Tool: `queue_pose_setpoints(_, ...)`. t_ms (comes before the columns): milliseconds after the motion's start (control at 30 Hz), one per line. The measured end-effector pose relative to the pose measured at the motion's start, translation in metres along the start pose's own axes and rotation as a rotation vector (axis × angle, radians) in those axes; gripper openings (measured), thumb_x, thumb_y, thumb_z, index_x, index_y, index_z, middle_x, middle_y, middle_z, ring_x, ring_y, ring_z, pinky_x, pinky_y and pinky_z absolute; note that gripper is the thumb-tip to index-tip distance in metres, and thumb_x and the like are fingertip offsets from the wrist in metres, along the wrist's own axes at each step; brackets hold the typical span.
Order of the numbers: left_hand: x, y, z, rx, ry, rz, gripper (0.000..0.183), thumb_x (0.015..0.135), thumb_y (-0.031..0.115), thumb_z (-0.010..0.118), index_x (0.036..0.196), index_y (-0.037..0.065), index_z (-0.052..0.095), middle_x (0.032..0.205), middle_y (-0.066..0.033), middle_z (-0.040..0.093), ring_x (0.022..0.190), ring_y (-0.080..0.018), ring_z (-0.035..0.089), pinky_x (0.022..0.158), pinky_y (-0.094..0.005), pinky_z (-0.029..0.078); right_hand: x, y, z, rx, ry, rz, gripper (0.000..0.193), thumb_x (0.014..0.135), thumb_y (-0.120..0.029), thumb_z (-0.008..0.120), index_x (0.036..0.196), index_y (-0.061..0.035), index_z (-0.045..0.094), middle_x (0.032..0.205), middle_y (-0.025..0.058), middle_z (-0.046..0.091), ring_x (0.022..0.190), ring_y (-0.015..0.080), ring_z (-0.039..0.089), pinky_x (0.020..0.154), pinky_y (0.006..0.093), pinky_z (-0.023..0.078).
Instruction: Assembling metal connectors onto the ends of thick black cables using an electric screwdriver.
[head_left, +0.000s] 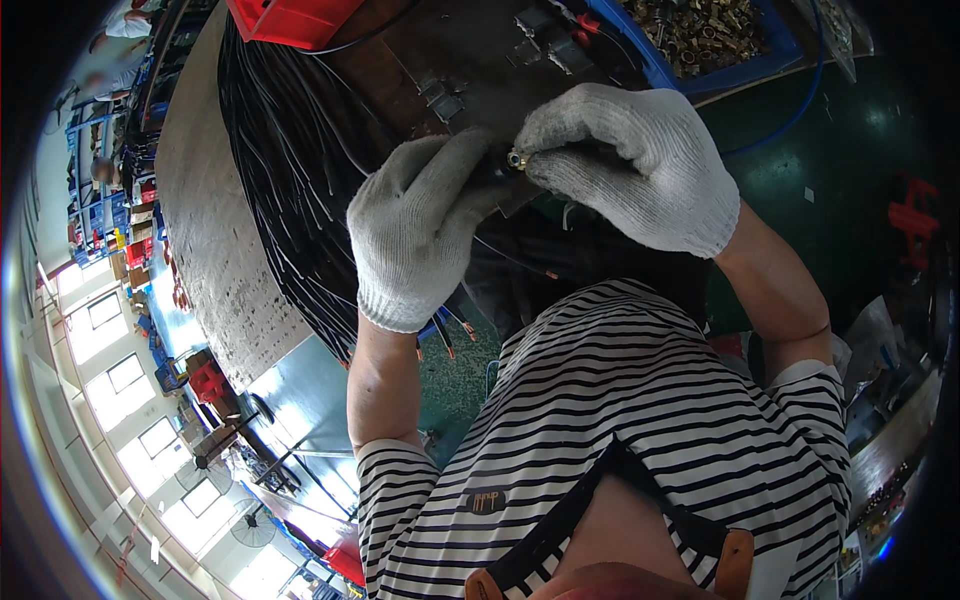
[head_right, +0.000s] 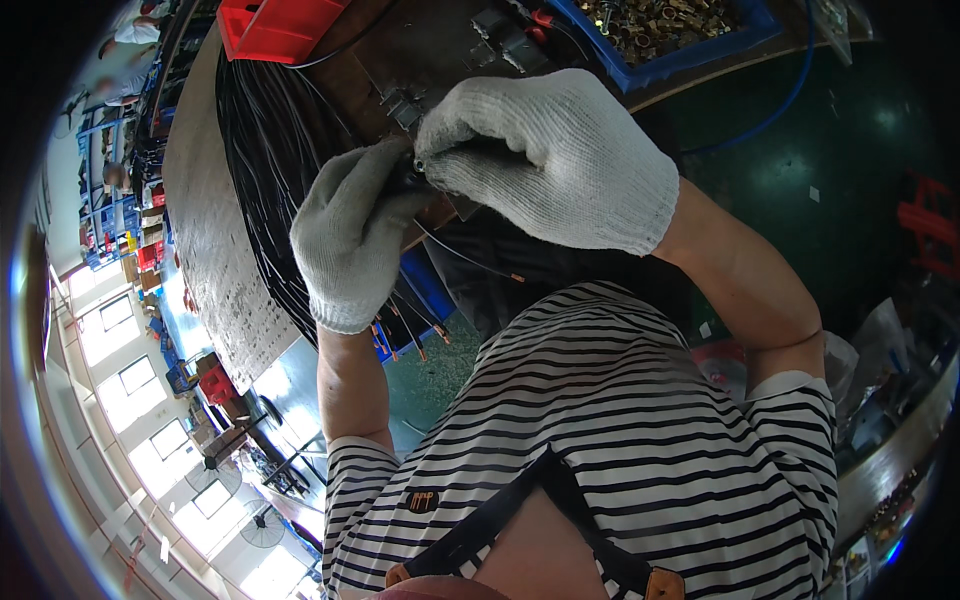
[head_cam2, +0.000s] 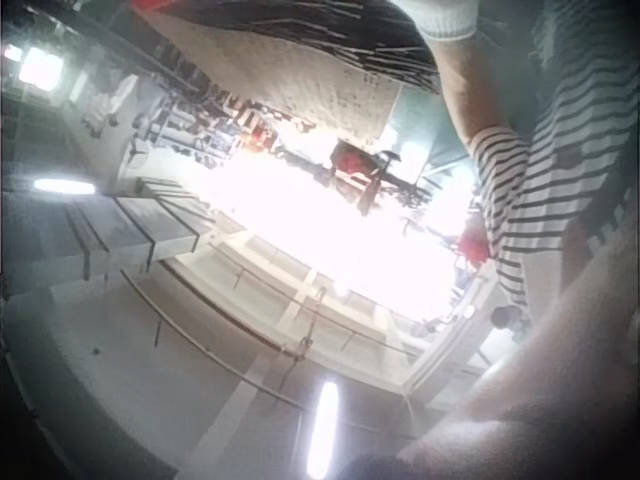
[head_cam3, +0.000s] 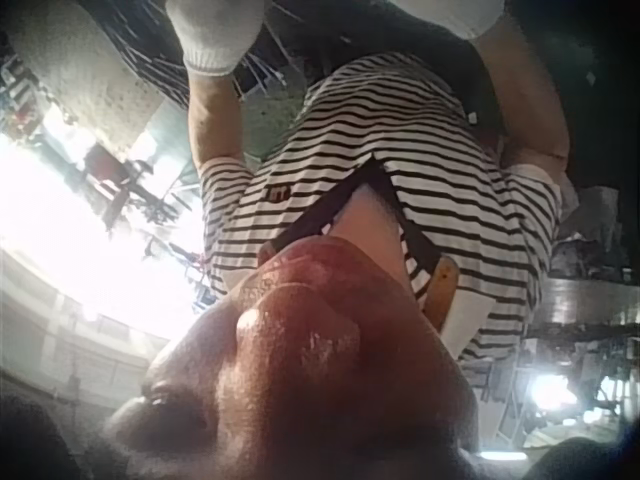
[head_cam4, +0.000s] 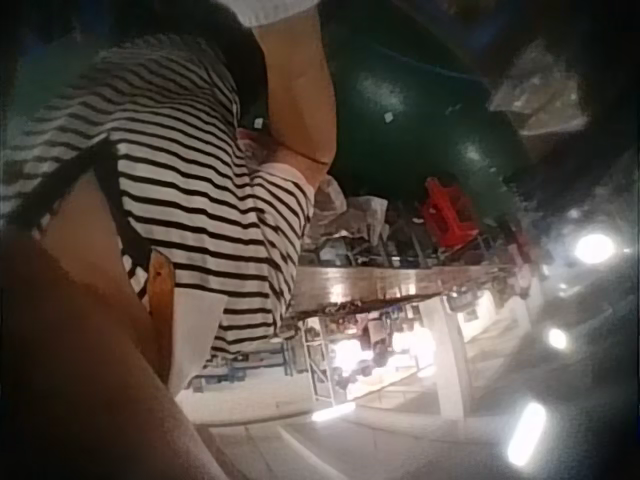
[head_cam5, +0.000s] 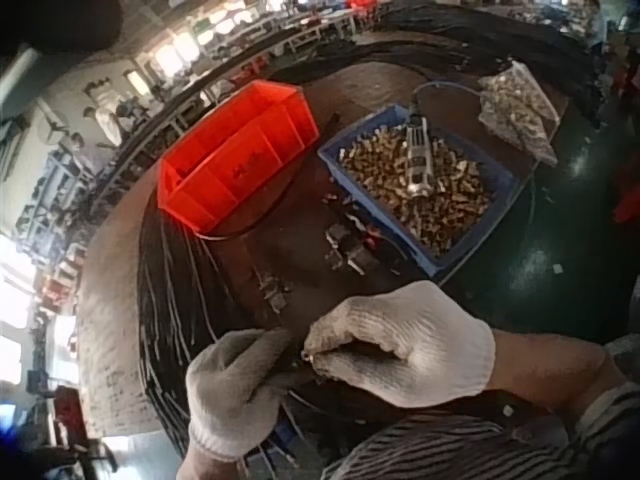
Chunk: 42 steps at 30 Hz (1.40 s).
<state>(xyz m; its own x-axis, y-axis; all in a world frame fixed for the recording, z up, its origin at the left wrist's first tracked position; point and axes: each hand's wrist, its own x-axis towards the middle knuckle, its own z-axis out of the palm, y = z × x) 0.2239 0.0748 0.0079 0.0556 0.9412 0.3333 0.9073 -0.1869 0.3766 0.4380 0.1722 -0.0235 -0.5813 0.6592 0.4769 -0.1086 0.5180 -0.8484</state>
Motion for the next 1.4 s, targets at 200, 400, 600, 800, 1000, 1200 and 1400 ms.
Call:
queue_pose_setpoints(200,0.007,-0.002,0.0,0.272,-0.026,0.149,0.039,0.078,0.012,0.08,0.117,0.01,0.079,0.107,-0.0105,0.076,0.092,-0.03,0.076,0.084,-0.0398,0.061,0.006,0.012,-0.005,-0.081,-0.09,-0.047,0.012,0.095,-0.007,0.078,0.106,-0.0018,0.075,0.096,0.0115,0.079,0.083,0.0199,0.078,0.073,0.0302,0.061)
queue_pose_setpoints(400,0.022,-0.009,0.004,0.221,-0.095,0.084,0.037,0.079,0.017,0.082,0.115,0.01,0.076,0.103,-0.0092,0.075,0.091,-0.0311,0.076,0.082,-0.042,0.06,0.011,0.033,0.025,0.162,-0.026,0.3,0.024,0.105,-0.022,0.066,0.115,-0.0011,0.071,0.101,0.0154,0.078,0.093,0.0245,0.077,0.081,0.0337,0.059)
queue_pose_setpoints(600,0.025,-0.025,0.004,0.395,0.234,0.188,0.036,0.081,0.018,0.085,0.114,0.009,0.078,0.104,-0.0103,0.075,0.092,-0.0335,0.072,0.085,-0.0426,0.058,0.054,0.046,0.052,0.209,0.09,0.541,0.039,0.106,-0.04,0.065,0.104,-0.0025,0.074,0.09,0.0095,0.074,0.083,0.0133,0.069,0.077,0.0333,0.056)
queue_pose_setpoints(800,0.02,-0.098,0.034,-0.716,0.076,-0.364,0.052,0.105,0.043,0.071,0.136,0.001,0.067,0.122,-0.0176,0.073,0.112,-0.0257,0.07,0.103,-0.0353,0.051,0.09,0.082,0.074,0.422,0.339,0.348,0.034,0.108,-0.032,0.059,0.113,-0.0025,0.074,0.102,0.0081,0.074,0.09,0.0134,0.067,0.079,0.0323,0.054)
queue_pose_setpoints(1000,0.132,-0.166,0.049,-1.561,0.248,-0.207,0.079,0.111,0.07,0.033,0.119,-0.002,0.065,0.097,-0.012,0.065,0.096,-0.034,0.067,0.097,-0.047,0.054,0.141,0.143,0.077,0.17,0.292,0.538,0.045,0.108,-0.041,0.058,0.134,-0.008,0.072,0.124,0.0155,0.076,0.116,0.0312,0.071,0.098,0.0402,0.054)
queue_pose_setpoints(1200,0.141,-0.154,0.1,-1.223,0.202,-0.333,0.032,0.108,0.032,0.062,0.116,0.004,0.076,0.108,-0.0095,0.075,0.107,-0.0237,0.07,0.097,-0.0378,0.054,0.161,0.181,0.096,0.711,0.37,0.304,0.053,0.113,-0.051,0.052,0.118,-0.0026,0.074,0.111,0.0077,0.074,0.109,0.0182,0.066,0.101,0.0313,0.047)
queue_pose_setpoints(1400,0.142,-0.206,0.122,-1.225,0.188,-0.306,0.031,0.11,0.023,0.053,0.116,-0.001,0.072,0.108,-0.0097,0.074,0.1,-0.0196,0.069,0.09,-0.0348,0.055,0.171,0.14,0.09,0.456,0.069,0.435,0.056,0.11,-0.053,0.056,0.107,-0.0023,0.08,0.107,0.0155,0.078,0.106,0.0241,0.071,0.098,0.0363,0.051)
